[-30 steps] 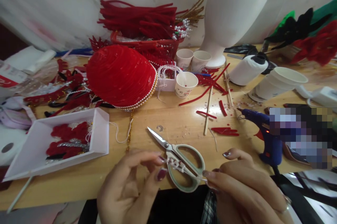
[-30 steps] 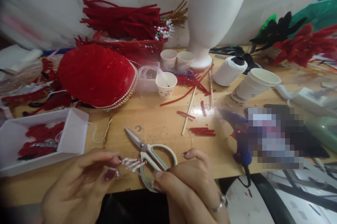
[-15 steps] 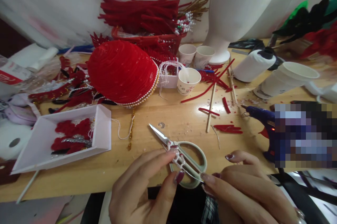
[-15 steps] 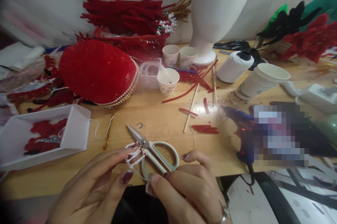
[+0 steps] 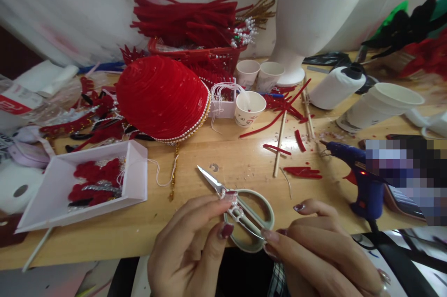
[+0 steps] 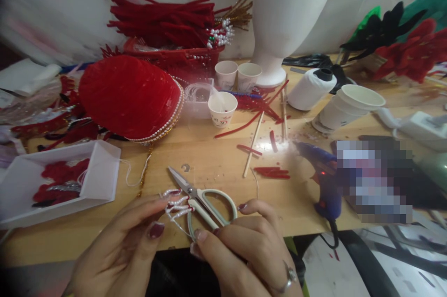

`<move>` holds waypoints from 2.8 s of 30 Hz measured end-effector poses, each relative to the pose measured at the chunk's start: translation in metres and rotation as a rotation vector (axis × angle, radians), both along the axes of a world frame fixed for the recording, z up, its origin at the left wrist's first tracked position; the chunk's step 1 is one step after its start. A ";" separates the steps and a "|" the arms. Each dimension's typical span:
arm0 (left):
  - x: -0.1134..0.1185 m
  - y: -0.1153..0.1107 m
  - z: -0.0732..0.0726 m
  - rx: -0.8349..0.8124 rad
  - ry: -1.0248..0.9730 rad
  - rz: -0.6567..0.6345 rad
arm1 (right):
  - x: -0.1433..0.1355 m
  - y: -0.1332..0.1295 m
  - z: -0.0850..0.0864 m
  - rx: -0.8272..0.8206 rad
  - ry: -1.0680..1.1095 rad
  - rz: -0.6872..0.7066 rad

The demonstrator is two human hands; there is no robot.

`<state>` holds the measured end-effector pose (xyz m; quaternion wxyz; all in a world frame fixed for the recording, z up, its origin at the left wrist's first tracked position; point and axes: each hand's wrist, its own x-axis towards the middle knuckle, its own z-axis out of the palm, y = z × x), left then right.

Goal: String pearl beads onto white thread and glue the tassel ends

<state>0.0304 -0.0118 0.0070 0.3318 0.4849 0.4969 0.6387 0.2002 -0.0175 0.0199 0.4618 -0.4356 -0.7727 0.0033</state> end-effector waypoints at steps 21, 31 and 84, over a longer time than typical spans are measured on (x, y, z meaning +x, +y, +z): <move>-0.005 0.008 -0.015 -0.361 -0.435 -0.082 | -0.025 0.005 -0.014 -0.163 0.187 0.054; -0.003 0.013 -0.015 -0.411 -0.515 -0.087 | -0.024 0.009 -0.012 -0.130 0.177 0.058; -0.009 0.009 -0.025 -0.370 -0.551 -0.104 | -0.021 0.008 -0.015 -0.049 0.136 -0.043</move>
